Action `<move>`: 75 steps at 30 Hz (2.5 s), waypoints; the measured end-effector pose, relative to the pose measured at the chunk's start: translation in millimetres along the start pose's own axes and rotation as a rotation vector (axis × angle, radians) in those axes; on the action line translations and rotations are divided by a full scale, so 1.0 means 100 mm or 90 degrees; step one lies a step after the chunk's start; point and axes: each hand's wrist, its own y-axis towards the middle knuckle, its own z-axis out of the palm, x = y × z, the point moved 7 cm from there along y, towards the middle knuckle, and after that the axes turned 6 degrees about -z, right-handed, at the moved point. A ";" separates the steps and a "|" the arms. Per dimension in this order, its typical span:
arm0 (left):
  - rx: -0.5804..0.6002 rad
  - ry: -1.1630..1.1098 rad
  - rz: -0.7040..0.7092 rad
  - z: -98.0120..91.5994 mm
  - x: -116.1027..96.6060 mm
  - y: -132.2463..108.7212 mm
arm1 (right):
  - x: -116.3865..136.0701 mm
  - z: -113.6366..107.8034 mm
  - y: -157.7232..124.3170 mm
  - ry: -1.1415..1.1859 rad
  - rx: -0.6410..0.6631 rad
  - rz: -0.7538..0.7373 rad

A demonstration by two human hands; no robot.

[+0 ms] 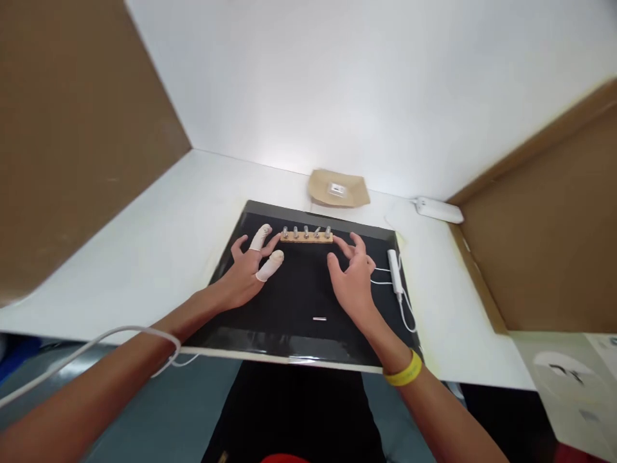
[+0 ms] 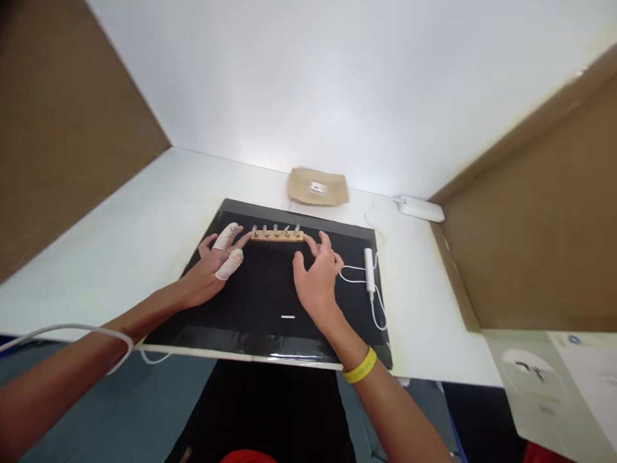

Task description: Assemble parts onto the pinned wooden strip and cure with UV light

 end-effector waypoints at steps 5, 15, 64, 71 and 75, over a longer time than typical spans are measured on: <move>0.048 0.041 0.061 0.27 -0.06 0.24 | -0.38 -0.07 -0.16 -0.080 0.012 0.047; -0.117 0.183 0.278 0.24 -0.07 0.12 | -0.50 -0.03 -0.25 -0.170 0.045 0.009; 0.045 0.180 0.175 0.08 -0.15 0.60 | 0.05 0.15 -0.99 -0.361 0.374 -0.180; -0.127 -0.282 0.068 -0.18 0.09 0.87 | -0.16 -0.14 -0.83 -0.067 0.349 -0.015; -0.281 -0.377 0.029 -0.20 0.26 0.89 | -0.21 -0.16 -0.87 0.047 0.343 0.065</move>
